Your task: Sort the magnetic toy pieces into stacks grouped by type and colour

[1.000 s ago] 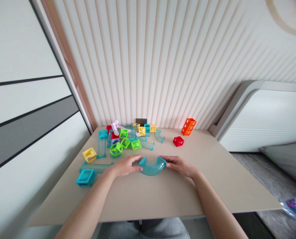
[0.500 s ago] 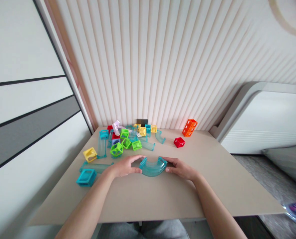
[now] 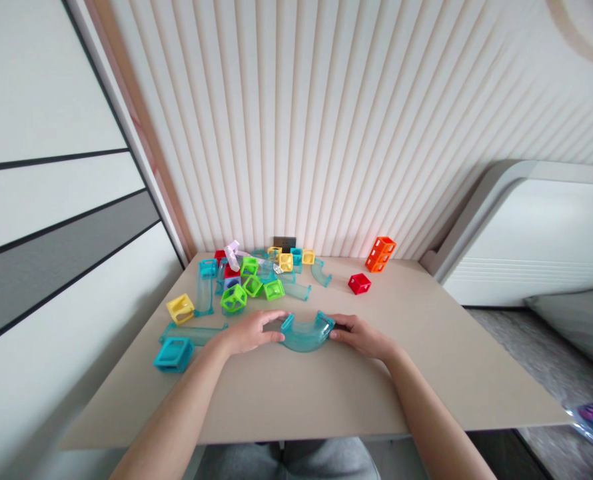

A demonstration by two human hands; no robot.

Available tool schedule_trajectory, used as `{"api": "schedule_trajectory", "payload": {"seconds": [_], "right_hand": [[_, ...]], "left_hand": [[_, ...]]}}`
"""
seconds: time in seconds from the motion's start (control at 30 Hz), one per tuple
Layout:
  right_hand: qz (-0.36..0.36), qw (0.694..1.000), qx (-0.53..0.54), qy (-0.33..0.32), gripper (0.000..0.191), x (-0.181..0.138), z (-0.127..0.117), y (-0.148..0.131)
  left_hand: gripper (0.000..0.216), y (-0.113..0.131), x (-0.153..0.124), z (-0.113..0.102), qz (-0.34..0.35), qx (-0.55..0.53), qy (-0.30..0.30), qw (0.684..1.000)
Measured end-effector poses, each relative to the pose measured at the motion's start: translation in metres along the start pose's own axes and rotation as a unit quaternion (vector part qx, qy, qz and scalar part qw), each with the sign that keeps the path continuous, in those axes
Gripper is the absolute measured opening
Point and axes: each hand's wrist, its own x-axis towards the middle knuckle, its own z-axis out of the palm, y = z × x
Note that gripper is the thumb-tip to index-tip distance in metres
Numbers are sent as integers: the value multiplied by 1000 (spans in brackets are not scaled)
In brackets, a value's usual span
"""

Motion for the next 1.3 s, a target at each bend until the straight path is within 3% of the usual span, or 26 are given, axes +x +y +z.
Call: {"api": "schedule_trajectory", "payload": {"seconds": [0.3,0.67,0.97,1.3], "right_hand": [[12,1000,14,8,58,-1,-1,8],[6,1000,24,11,49,-1,2,-3],[27,997,40,52,56,-1,1,17],[14,997,-41,57,36,1,4,5]], "left_hand": [[65,2,-1,1,43,-50,-24,998],[62,-2,0,1,10,-19,-3,1000],[62,-2,1,1,9,-26,-7,1000],[59,2,0,0,7,-13,3,1000]]}}
